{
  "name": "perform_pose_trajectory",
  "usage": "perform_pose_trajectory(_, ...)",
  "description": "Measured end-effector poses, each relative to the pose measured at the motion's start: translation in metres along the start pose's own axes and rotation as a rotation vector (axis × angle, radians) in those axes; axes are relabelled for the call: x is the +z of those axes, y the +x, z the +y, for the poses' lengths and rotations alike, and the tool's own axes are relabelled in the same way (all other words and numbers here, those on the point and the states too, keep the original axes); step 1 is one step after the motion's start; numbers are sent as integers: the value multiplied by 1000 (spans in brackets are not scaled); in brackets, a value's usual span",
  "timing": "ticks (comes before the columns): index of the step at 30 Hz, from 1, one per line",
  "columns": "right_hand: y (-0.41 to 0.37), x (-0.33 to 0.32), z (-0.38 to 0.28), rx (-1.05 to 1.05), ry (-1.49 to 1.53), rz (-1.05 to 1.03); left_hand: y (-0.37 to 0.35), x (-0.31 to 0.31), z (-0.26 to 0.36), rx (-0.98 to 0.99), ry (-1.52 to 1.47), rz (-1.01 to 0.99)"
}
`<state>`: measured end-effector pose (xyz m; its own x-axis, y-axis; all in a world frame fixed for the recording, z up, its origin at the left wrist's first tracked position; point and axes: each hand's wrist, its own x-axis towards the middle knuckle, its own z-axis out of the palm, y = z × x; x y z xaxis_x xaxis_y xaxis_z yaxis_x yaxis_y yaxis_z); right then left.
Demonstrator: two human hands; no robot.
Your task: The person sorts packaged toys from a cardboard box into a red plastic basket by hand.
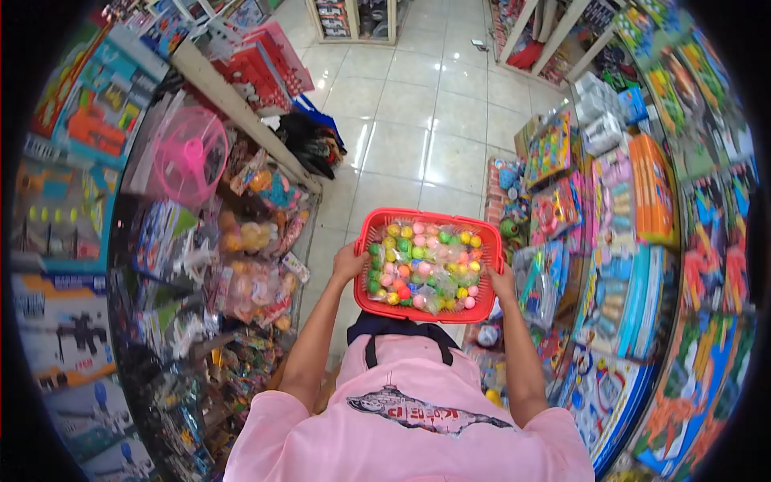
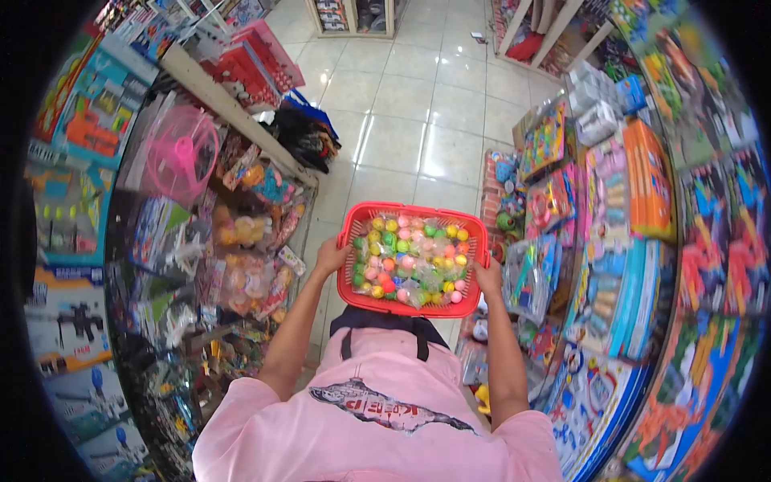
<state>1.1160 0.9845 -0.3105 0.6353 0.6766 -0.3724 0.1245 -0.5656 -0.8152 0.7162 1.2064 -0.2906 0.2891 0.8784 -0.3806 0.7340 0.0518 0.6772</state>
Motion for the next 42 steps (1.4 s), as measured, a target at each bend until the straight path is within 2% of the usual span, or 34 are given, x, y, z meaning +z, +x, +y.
perform_pose_trajectory(3,80,9,-17,-15,-122,37,86,-2,27,3,14,-5)
perform_pose_trajectory(5,128,18,-27,5,-80,11,141,-7,39,-1,39,-40)
perform_pose_trajectory(7,167,29,-50,19,-143,21,203,0,32,-27,45,-80)
perform_pose_trajectory(9,212,42,-44,29,-130,4,254,18,24,-69,18,-121)
perform_pose_trajectory(15,353,88,7,94,-178,-50,382,78,6,-236,-166,-216)
perform_pose_trajectory(18,421,113,46,127,-227,-105,448,134,-42,-247,-210,-203)
perform_pose_trajectory(21,476,139,102,163,-247,-98,507,189,-88,-303,-119,-224)
perform_pose_trajectory(25,527,173,172,267,-286,-117,552,238,-109,-393,-161,-290)
perform_pose_trajectory(26,535,179,187,235,-294,-119,563,252,-116,-407,-159,-305)
perform_pose_trajectory(32,576,213,237,421,-278,-144,608,322,-170,-505,-191,-388)
perform_pose_trajectory(34,581,227,262,418,-251,-84,617,342,-188,-541,-197,-423)
perform_pose_trajectory(38,590,239,313,409,-164,-55,616,359,-200,-491,-210,-380)
perform_pose_trajectory(42,568,230,284,387,-155,-25,606,338,-184,-325,-144,-299)
